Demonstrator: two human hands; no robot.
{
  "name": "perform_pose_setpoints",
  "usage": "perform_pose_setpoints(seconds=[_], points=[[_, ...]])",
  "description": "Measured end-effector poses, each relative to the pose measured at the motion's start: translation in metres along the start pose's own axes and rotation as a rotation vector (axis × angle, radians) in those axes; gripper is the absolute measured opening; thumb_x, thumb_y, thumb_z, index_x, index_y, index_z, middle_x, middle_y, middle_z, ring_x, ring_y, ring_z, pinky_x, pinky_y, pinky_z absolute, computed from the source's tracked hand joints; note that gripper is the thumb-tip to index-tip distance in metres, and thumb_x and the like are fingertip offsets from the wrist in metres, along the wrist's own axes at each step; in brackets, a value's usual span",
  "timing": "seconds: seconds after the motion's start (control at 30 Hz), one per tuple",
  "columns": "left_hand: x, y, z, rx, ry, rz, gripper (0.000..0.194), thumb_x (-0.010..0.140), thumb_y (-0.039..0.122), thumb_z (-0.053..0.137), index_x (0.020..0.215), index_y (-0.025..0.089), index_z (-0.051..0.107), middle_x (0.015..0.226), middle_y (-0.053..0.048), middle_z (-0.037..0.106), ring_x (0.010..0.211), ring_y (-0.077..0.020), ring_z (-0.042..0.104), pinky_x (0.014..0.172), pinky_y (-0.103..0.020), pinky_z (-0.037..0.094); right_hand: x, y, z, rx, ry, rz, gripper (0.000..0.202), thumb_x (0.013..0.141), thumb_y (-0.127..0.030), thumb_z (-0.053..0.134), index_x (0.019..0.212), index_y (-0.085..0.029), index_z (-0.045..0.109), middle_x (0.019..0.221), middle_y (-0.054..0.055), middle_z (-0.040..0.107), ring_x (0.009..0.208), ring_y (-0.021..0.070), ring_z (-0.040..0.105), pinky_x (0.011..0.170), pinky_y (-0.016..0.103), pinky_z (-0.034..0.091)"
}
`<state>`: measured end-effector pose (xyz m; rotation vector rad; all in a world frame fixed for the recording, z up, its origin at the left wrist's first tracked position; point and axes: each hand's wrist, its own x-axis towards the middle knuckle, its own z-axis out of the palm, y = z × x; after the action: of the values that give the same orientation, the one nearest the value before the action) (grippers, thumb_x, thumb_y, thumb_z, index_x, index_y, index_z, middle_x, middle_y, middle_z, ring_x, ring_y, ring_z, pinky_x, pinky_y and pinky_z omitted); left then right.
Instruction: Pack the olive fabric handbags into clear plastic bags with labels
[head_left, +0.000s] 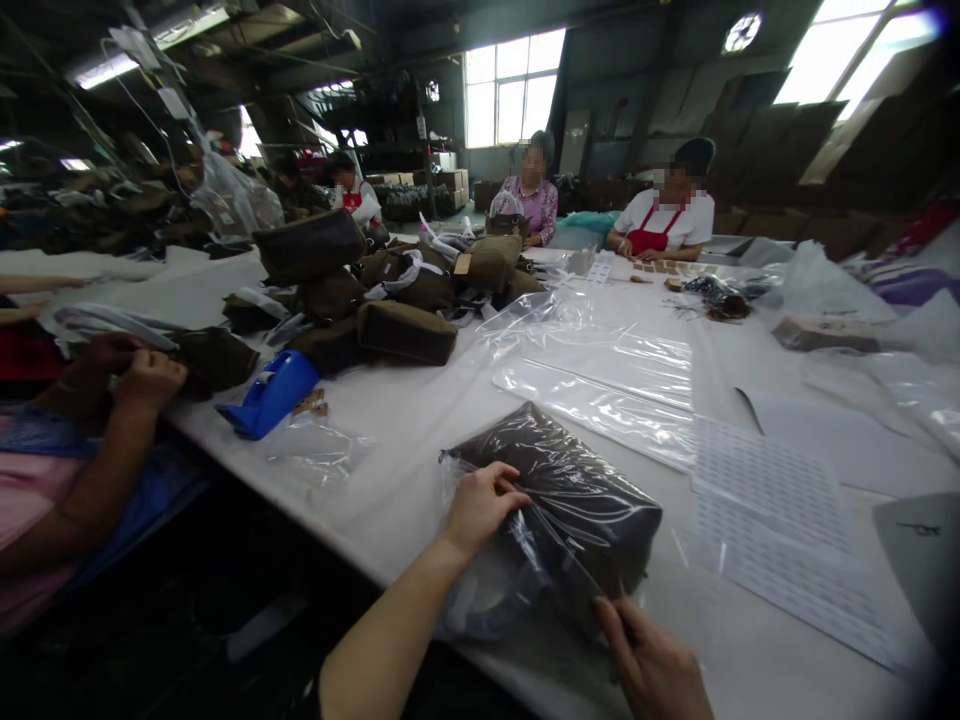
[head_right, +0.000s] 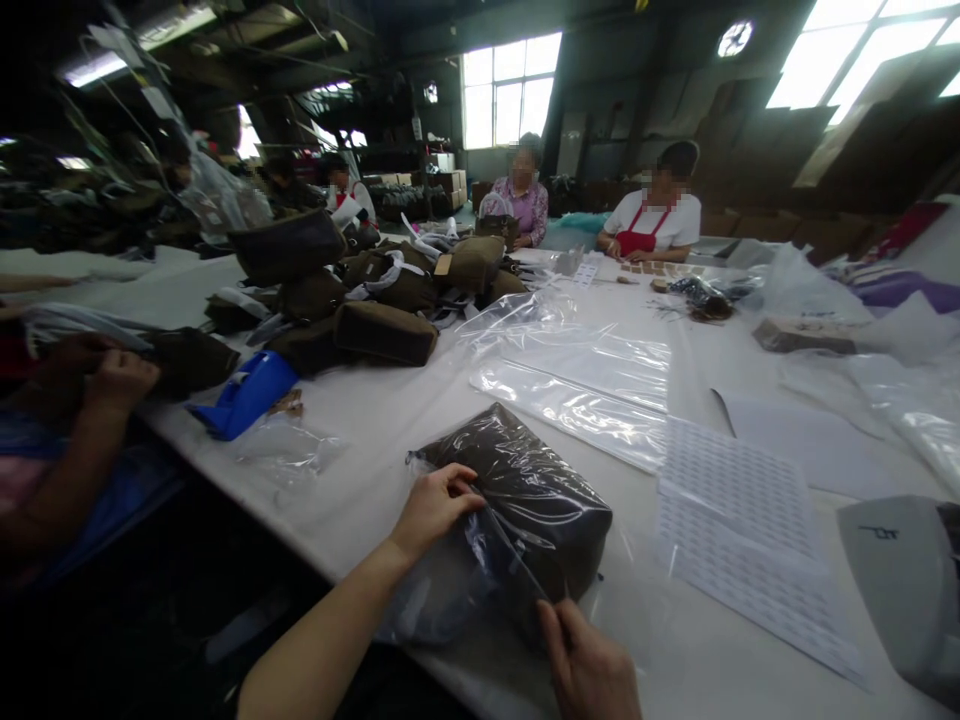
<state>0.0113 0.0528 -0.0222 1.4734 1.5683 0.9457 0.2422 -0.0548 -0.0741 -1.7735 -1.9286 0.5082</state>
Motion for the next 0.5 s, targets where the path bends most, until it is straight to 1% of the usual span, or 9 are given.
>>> perform_pose_setpoints(seconds=[0.07, 0.13, 0.17, 0.2, 0.23, 0.3, 0.33, 0.4, 0.5], points=[[-0.014, -0.004, 0.003, 0.063, 0.256, 0.126, 0.021, 0.075, 0.019, 0.064, 0.097, 0.018, 0.062, 0.083, -0.004, 0.067, 0.082, -0.0191, 0.062, 0.082, -0.038, 0.048, 0.003, 0.0, 0.003, -0.012, -0.018, 0.016, 0.051, 0.09, -0.059, 0.028, 0.066, -0.024, 0.055, 0.05, -0.002, 0.055, 0.044, 0.0146, 0.055, 0.047, 0.023, 0.037], [-0.037, -0.008, 0.006, 0.14, 0.51, 0.406, 0.02, 0.081, 0.012, 0.056, 0.099, 0.018, 0.059, 0.09, -0.005, 0.065, 0.089, -0.0178, 0.06, 0.086, -0.038, 0.047, 0.005, 0.001, 0.004, -0.011, -0.046, 0.021, 0.049, 0.09, -0.059, 0.03, 0.066, -0.024, 0.056, 0.049, -0.002, 0.056, 0.044, 0.0147, 0.056, 0.046, 0.022, 0.037], [-0.049, -0.01, 0.008, 0.191, 0.548, 0.563, 0.022, 0.081, 0.009, 0.053, 0.101, 0.018, 0.058, 0.092, -0.006, 0.064, 0.092, -0.0173, 0.06, 0.087, -0.036, 0.048, 0.006, 0.002, 0.005, -0.005, -0.061, 0.021, 0.049, 0.09, -0.059, 0.031, 0.066, -0.024, 0.056, 0.049, -0.003, 0.056, 0.043, 0.0146, 0.056, 0.045, 0.022, 0.037], [-0.061, -0.012, 0.011, 0.259, 0.501, 0.69, 0.026, 0.081, 0.007, 0.053, 0.105, 0.018, 0.057, 0.096, -0.006, 0.065, 0.096, -0.0176, 0.059, 0.088, -0.036, 0.048, 0.007, 0.003, 0.005, 0.004, -0.069, 0.021, 0.048, 0.09, -0.058, 0.032, 0.066, -0.025, 0.056, 0.049, -0.003, 0.056, 0.042, 0.0144, 0.055, 0.044, 0.022, 0.037], [-0.07, -0.014, 0.015, 0.341, 0.386, 0.758, 0.032, 0.081, 0.008, 0.052, 0.111, 0.017, 0.055, 0.103, -0.008, 0.064, 0.104, -0.0189, 0.057, 0.091, -0.037, 0.047, 0.007, 0.004, 0.006, 0.015, -0.073, 0.02, 0.048, 0.089, -0.058, 0.032, 0.067, -0.025, 0.057, 0.049, -0.003, 0.056, 0.042, 0.0142, 0.055, 0.044, 0.022, 0.037], [-0.079, -0.022, 0.025, 0.531, 0.157, 0.75, 0.042, 0.084, 0.015, 0.051, 0.126, 0.014, 0.047, 0.121, -0.011, 0.059, 0.121, -0.0233, 0.047, 0.099, -0.041, 0.043, 0.007, 0.003, 0.005, 0.033, -0.072, 0.016, 0.047, 0.089, -0.058, 0.033, 0.067, -0.024, 0.057, 0.049, -0.003, 0.056, 0.041, 0.0139, 0.054, 0.044, 0.022, 0.037], [-0.078, -0.027, 0.031, 0.614, 0.099, 0.71, 0.045, 0.086, 0.019, 0.049, 0.131, 0.012, 0.043, 0.129, -0.013, 0.054, 0.127, -0.0252, 0.041, 0.102, -0.044, 0.041, 0.006, 0.003, 0.005, 0.038, -0.067, 0.014, 0.048, 0.089, -0.058, 0.033, 0.066, -0.024, 0.056, 0.049, -0.003, 0.056, 0.041, 0.0138, 0.054, 0.044, 0.022, 0.037], [-0.073, -0.039, 0.041, 0.704, 0.072, 0.655, 0.05, 0.089, 0.025, 0.045, 0.136, 0.01, 0.036, 0.137, -0.013, 0.045, 0.133, -0.0265, 0.032, 0.104, -0.047, 0.038, 0.005, 0.0, 0.001, 0.051, -0.057, 0.017, 0.049, 0.09, -0.058, 0.032, 0.064, -0.024, 0.055, 0.048, -0.003, 0.053, 0.042, 0.0137, 0.054, 0.045, 0.022, 0.037], [-0.063, -0.054, 0.052, 0.71, 0.083, 0.651, 0.053, 0.091, 0.027, 0.041, 0.139, 0.01, 0.03, 0.14, -0.013, 0.041, 0.135, -0.0256, 0.028, 0.105, -0.047, 0.036, 0.004, 0.001, -0.007, 0.114, -0.015, 0.023, 0.047, 0.088, -0.061, 0.034, 0.069, -0.023, 0.056, 0.049, -0.004, 0.053, 0.044, 0.0129, 0.054, 0.047, 0.021, 0.04]])
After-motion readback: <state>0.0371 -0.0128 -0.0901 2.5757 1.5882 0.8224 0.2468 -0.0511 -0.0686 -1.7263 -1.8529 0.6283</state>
